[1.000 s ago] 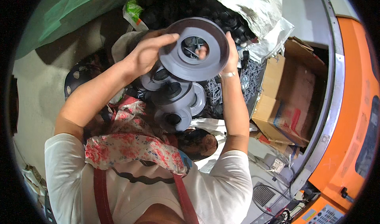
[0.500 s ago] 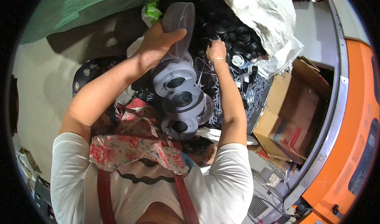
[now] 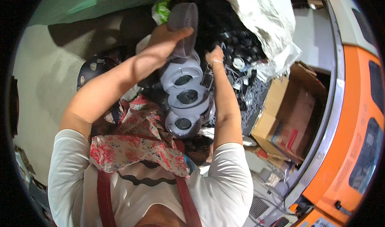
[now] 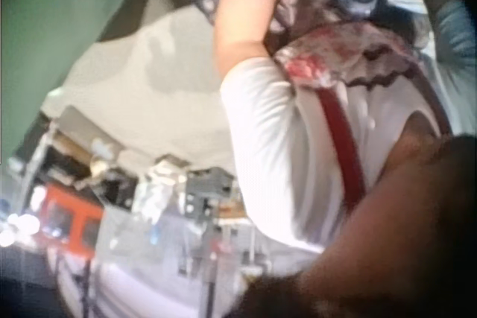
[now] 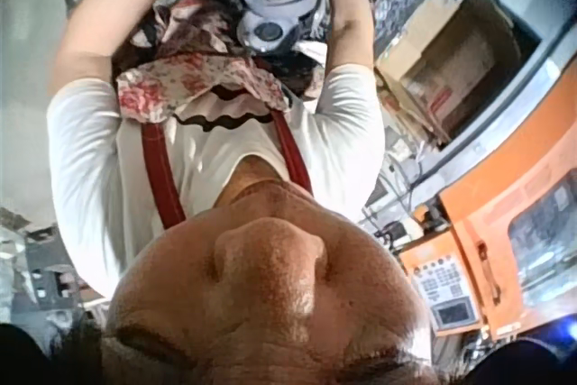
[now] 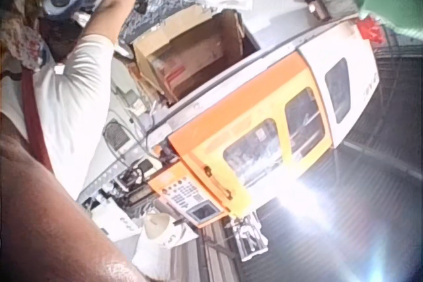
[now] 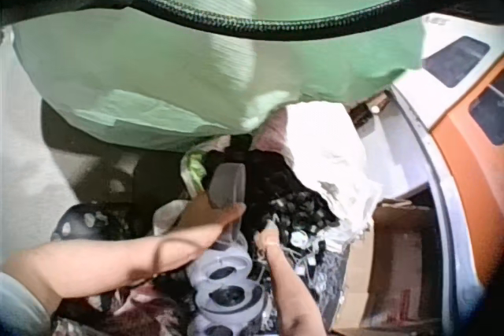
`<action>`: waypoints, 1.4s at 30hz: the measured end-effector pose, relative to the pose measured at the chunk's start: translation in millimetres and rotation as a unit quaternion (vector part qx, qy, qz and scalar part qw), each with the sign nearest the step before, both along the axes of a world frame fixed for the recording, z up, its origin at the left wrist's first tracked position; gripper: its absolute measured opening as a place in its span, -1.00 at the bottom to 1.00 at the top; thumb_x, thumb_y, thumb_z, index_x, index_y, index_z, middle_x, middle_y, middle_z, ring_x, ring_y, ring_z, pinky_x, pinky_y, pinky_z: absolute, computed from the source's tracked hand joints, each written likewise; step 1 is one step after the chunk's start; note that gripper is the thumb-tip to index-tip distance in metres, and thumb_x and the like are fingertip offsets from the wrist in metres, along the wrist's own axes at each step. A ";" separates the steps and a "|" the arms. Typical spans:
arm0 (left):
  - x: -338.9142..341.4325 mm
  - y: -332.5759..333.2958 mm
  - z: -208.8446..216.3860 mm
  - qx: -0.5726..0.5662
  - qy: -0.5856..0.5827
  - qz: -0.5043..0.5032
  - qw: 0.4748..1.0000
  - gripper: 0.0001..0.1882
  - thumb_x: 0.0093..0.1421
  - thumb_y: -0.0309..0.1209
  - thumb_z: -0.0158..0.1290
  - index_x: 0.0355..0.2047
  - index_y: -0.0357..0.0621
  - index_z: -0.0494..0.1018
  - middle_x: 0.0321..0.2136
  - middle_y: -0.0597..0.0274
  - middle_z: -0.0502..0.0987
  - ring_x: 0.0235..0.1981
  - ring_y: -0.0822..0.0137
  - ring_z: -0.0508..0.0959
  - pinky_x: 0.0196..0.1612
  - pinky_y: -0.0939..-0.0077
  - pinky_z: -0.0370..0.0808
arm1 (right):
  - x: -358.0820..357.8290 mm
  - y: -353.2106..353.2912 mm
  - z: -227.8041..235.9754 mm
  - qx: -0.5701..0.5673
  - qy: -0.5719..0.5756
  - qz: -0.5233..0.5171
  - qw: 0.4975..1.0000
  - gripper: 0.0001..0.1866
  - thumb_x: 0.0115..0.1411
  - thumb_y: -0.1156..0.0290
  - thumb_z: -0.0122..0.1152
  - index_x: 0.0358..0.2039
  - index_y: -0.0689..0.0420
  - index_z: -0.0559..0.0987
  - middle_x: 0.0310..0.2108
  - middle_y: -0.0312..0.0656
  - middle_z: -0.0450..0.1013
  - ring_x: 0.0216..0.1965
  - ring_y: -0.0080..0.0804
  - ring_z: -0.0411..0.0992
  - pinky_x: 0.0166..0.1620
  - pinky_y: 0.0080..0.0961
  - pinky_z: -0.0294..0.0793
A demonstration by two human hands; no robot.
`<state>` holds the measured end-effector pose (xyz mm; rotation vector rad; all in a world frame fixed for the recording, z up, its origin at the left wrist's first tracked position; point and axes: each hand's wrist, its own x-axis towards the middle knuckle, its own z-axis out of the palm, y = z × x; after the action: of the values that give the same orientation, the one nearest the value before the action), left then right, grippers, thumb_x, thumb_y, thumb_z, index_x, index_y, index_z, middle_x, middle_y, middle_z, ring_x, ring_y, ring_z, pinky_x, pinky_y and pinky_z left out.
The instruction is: The person assembles plastic components by hand, inserting black circular inserts into grey housings and stacking the finished units.
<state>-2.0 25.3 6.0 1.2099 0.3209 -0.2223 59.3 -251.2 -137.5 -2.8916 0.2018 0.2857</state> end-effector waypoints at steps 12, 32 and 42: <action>-1.7 4.5 15.8 0.050 -0.042 -0.046 0.997 -0.66 -0.02 -0.28 0.17 -0.32 -0.29 0.45 -0.45 0.24 0.49 -0.46 0.47 0.45 -0.40 0.55 0.39 | -15.4 29.0 75.5 0.196 -0.113 -0.086 0.970 -0.17 -0.30 0.13 0.48 -0.08 0.32 0.31 -0.39 -0.15 0.43 -0.38 -0.41 0.39 -0.25 -0.56 0.39; -38.1 -4.5 27.7 -0.362 -0.082 -0.345 0.862 -0.64 0.09 -0.42 0.06 -0.11 -0.29 0.33 -0.29 0.24 0.47 -0.32 0.52 0.49 -0.26 0.62 0.48 | -137.6 94.7 260.6 0.023 -0.191 0.328 0.925 -0.23 -0.27 0.37 0.44 0.03 0.13 0.34 -0.19 -0.02 0.34 -0.16 -0.13 0.32 -0.08 -0.33 0.36; -49.7 -7.9 27.0 -0.253 -0.174 -0.288 0.907 -0.54 0.07 -0.38 0.11 -0.04 -0.26 0.27 -0.29 0.27 0.45 -0.30 0.50 0.45 -0.26 0.60 0.44 | -144.4 93.3 241.4 0.305 0.006 -0.046 0.951 -0.49 0.11 0.16 0.15 -0.17 0.41 0.37 -0.52 -0.11 0.46 -0.55 -0.48 0.45 -0.48 -0.57 0.49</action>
<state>-51.8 17.3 32.9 0.7751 -0.4047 -0.5555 -85.1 -158.0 104.0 -2.2604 0.2064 0.2886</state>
